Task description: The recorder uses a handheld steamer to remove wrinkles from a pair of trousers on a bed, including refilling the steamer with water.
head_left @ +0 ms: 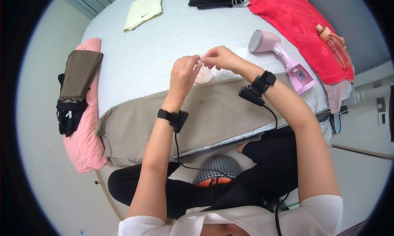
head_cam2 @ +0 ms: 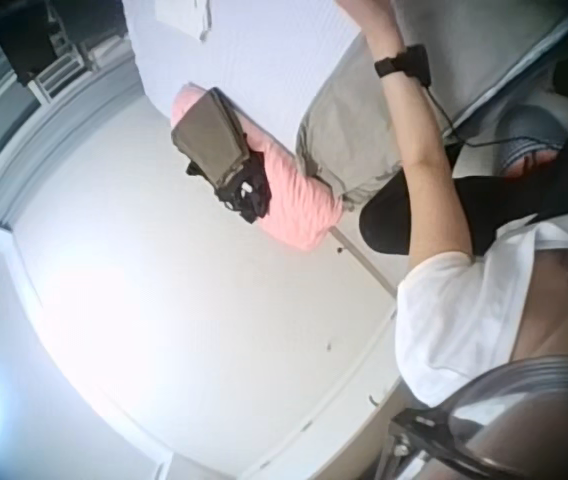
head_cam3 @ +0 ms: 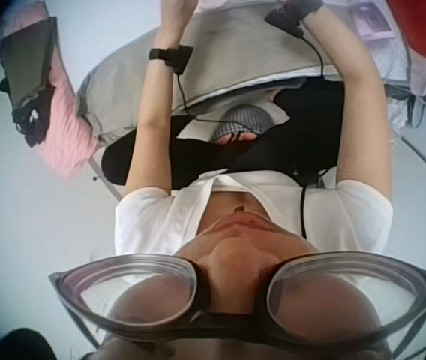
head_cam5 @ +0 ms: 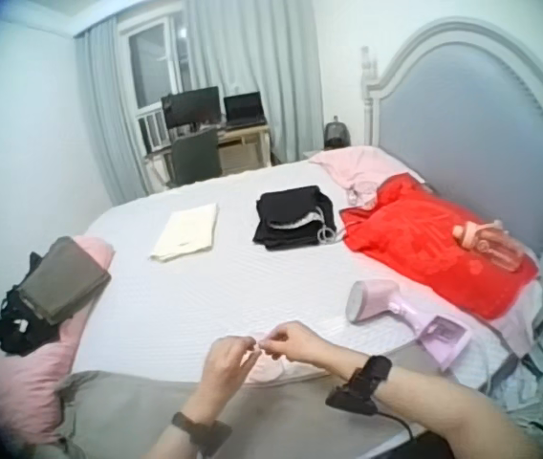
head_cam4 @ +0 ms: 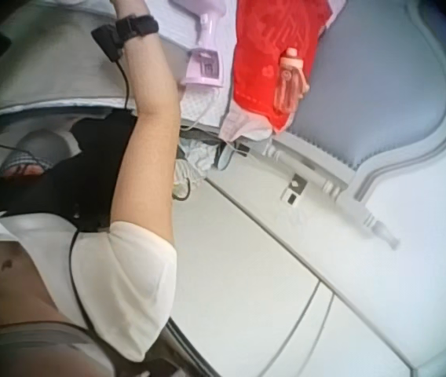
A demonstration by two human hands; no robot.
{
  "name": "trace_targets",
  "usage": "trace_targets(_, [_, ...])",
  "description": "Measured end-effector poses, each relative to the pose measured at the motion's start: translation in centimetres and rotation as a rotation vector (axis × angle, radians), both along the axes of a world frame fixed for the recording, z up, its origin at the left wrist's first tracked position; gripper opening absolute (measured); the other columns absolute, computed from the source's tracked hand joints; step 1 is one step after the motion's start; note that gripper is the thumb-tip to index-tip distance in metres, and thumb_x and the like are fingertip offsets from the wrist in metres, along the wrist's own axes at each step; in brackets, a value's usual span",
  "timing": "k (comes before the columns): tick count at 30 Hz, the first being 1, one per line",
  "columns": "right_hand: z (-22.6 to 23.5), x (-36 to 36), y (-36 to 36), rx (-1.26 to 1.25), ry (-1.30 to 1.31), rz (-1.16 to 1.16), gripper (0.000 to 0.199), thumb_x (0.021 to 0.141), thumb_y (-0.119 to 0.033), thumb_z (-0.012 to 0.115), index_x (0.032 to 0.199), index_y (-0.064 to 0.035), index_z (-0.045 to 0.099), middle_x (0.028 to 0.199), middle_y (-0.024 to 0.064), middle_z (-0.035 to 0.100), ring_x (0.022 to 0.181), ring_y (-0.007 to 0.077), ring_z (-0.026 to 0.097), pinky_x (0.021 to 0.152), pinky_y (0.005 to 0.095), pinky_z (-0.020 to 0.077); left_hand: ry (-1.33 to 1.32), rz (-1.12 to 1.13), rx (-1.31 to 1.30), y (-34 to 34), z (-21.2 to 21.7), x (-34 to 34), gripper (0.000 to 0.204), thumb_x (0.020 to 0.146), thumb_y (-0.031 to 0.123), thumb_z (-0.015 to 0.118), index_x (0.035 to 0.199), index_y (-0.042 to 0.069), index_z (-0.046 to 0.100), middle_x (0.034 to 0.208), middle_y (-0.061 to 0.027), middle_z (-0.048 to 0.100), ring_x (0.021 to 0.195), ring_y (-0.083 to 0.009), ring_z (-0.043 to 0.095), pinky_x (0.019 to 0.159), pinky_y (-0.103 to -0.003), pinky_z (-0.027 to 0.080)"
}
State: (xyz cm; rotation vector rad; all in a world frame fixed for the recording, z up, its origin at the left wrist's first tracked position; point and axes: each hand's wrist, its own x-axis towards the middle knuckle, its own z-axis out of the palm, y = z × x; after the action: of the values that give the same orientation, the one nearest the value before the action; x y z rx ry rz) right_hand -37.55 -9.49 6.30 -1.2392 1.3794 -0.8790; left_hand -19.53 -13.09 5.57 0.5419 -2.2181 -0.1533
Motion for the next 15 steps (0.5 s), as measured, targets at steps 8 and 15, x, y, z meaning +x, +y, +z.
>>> trace_targets(8, [0.3, 0.8, -1.3, 0.104, -0.001, -0.001, 0.025, 0.080, -0.023, 0.068, 0.091, -0.0012, 0.065, 0.082, 0.0051, 0.064, 0.074, 0.0104, 0.059, 0.057, 0.0218, 0.0416, -0.010, -0.063, -0.054, -1.6, -0.9, 0.8, 0.022, 0.073, 0.007, 0.071, 0.091, 0.006, 0.058, 0.079, -0.0036, 0.063, 0.072, -0.0196, 0.060, 0.068, -0.033, 0.046])
trace_targets(15, [-1.9, -0.4, -2.0, 0.067, -0.012, -0.172, 0.018, 0.072, -0.015, 0.073, 0.084, -0.0017, 0.068, 0.076, 0.0066, 0.066, 0.068, 0.0111, 0.062, 0.052, 0.0235, 0.0442, -0.082, 0.029, 0.243, -0.9, -2.3, 0.9, 0.092, 0.058, 0.036, 0.083, 0.132, 0.006, 0.037, 0.131, -0.0169, 0.043, 0.120, -0.0349, 0.042, 0.097, -0.043, 0.039])
